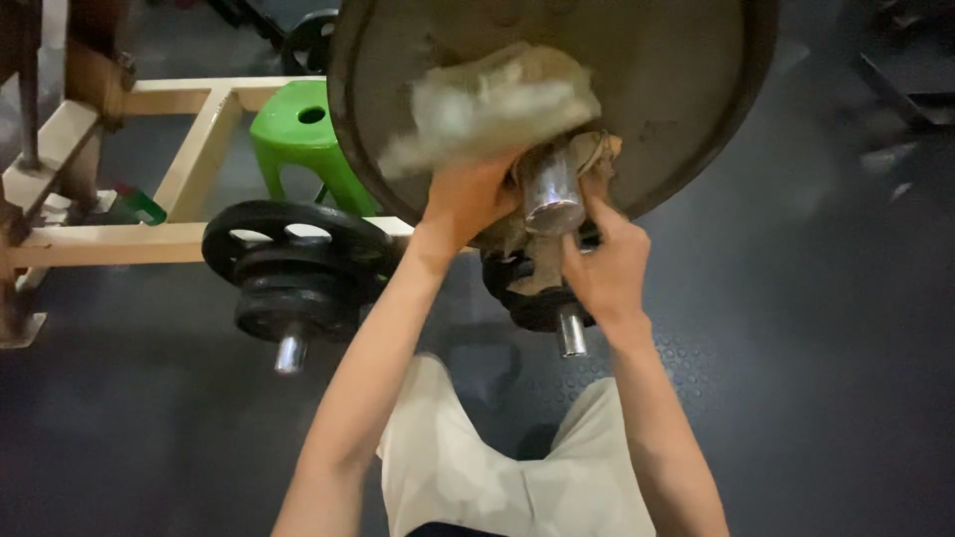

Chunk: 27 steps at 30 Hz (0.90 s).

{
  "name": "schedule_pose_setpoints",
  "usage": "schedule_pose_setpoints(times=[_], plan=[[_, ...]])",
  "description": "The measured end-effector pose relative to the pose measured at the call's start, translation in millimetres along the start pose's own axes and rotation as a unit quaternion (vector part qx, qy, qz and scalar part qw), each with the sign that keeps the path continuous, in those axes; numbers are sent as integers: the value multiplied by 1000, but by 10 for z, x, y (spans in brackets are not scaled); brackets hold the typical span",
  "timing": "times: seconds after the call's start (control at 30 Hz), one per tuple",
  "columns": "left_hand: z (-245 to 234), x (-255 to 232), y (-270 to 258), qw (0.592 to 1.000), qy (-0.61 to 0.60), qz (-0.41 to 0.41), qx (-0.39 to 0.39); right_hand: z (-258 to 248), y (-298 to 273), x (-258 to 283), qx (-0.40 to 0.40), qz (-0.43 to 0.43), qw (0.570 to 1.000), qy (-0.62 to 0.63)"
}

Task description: The recorder is wiping down weight plates on a rack in a gym using a cloth.

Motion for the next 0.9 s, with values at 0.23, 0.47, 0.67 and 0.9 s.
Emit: schedule_pose_setpoints(times=[0.23, 0.47, 0.67, 0.9], plan=[[311, -135, -217, 1000, -9, -29, -1, 115, -65, 9, -57, -39, 996, 53], [399, -690, -800, 992, -23, -95, 77, -170, 124, 553, -2, -115, 956, 268], [-1272, -770, 26, 767, -513, -386, 7, -178, 694, 844, 205, -199, 926, 247], [-1392, -409, 160, 930, -268, -225, -115, -218, 727, 940, 229, -278, 900, 244]])
Point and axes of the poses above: each hand's wrist, its own y-axis towards the middle knuckle, its own z-axis out of the palm, x = y × z, the point moved 2 cm from there along y, towards the middle knuckle, and after that the axes turned 12 degrees about z, right-handed, at the moved point
